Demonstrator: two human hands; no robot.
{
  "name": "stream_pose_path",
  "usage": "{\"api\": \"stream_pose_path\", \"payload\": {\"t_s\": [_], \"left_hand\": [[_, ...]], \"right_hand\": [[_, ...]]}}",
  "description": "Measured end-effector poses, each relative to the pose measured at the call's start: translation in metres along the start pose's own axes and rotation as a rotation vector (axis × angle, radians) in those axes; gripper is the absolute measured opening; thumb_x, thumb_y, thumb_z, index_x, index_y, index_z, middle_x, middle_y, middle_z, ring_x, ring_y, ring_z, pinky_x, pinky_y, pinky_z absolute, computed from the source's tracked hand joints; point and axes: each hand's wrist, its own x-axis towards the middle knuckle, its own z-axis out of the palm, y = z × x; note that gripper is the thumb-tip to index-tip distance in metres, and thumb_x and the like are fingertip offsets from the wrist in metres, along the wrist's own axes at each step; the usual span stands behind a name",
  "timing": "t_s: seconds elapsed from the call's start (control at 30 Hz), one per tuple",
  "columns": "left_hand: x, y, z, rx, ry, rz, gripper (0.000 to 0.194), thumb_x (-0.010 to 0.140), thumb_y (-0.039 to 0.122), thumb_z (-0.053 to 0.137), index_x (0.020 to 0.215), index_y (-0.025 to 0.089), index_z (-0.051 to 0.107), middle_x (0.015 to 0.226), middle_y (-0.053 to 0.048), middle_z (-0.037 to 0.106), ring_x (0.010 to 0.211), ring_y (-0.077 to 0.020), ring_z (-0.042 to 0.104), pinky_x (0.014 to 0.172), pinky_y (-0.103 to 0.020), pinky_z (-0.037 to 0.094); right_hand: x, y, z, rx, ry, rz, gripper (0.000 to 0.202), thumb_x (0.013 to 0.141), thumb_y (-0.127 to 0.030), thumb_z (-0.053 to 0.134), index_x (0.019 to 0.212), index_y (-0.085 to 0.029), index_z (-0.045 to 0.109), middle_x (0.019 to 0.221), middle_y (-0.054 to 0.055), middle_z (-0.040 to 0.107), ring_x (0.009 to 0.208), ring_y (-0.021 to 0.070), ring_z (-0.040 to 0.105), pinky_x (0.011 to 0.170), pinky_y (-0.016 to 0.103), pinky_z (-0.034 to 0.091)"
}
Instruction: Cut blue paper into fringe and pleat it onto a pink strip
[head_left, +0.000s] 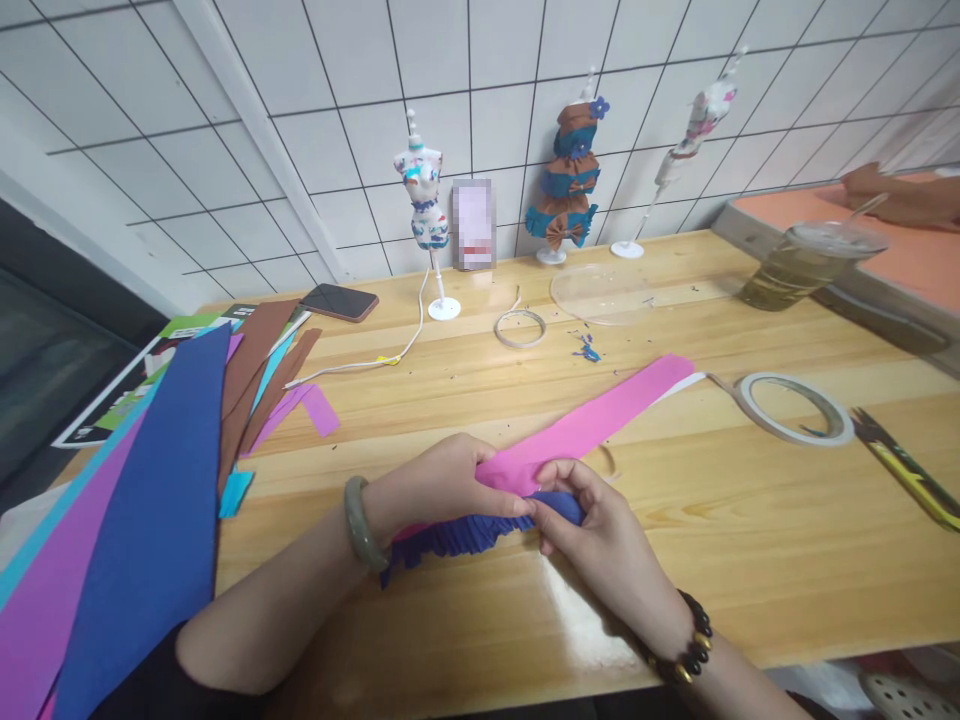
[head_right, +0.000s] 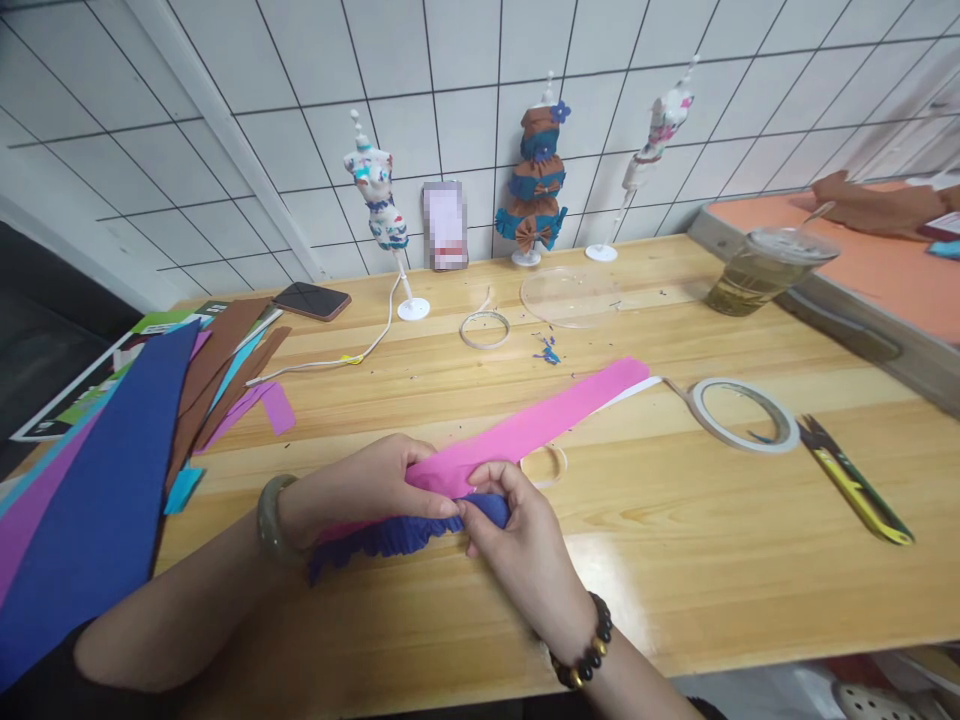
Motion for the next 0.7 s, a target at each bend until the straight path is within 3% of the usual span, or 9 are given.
{"api": "stream_pose_path", "payload": {"t_s": [0.2, 0.37, 0.5, 0.7], "left_hand": [[0.005, -0.006, 0.006, 0.038, -0.027, 0.115, 0.025, 0.066, 0.036, 0.062, 0.071, 0.012, 0.057, 0.062, 0.003, 0.041, 0.058, -0.0087, 0.037, 0.051, -0.02, 0.031], [0.004, -0.006, 0.005, 0.099, -0.023, 0.124, 0.021, 0.067, 0.033, 0.059, 0.065, 0.013, 0.052, 0.059, 0.004, 0.038, 0.055, -0.0078, 0.034, 0.047, -0.019, 0.028], [0.003, -0.004, 0.005, 0.122, 0.002, 0.106, 0.021, 0.066, 0.032, 0.059, 0.061, 0.014, 0.048, 0.056, 0.005, 0.034, 0.052, -0.007, 0.031, 0.044, -0.019, 0.025], [0.002, -0.003, 0.007, 0.046, -0.016, 0.054, 0.019, 0.064, 0.031, 0.059, 0.062, 0.015, 0.049, 0.055, 0.005, 0.036, 0.05, -0.0073, 0.034, 0.042, -0.019, 0.027]], "right_hand": [[0.0, 0.004, -0.002, -0.006, -0.001, 0.005, 0.023, 0.076, -0.031, 0.062, 0.09, -0.02, 0.047, 0.08, -0.003, 0.054, 0.045, 0.0035, 0.051, 0.044, 0.018, 0.044], [-0.008, 0.003, -0.003, -0.035, -0.032, 0.085, 0.031, 0.081, -0.036, 0.056, 0.104, -0.019, 0.046, 0.052, -0.006, 0.055, 0.048, 0.0112, 0.058, 0.051, 0.023, 0.047], [-0.017, 0.002, -0.004, -0.032, -0.018, 0.16, 0.041, 0.078, -0.044, 0.057, 0.107, -0.018, 0.046, 0.065, -0.002, 0.059, 0.045, 0.0122, 0.059, 0.047, 0.025, 0.047], [-0.02, 0.005, -0.013, -0.215, 0.032, 0.055, 0.029, 0.083, -0.041, 0.052, 0.102, -0.019, 0.053, 0.054, -0.003, 0.058, 0.046, 0.0128, 0.057, 0.048, 0.025, 0.047]]}}
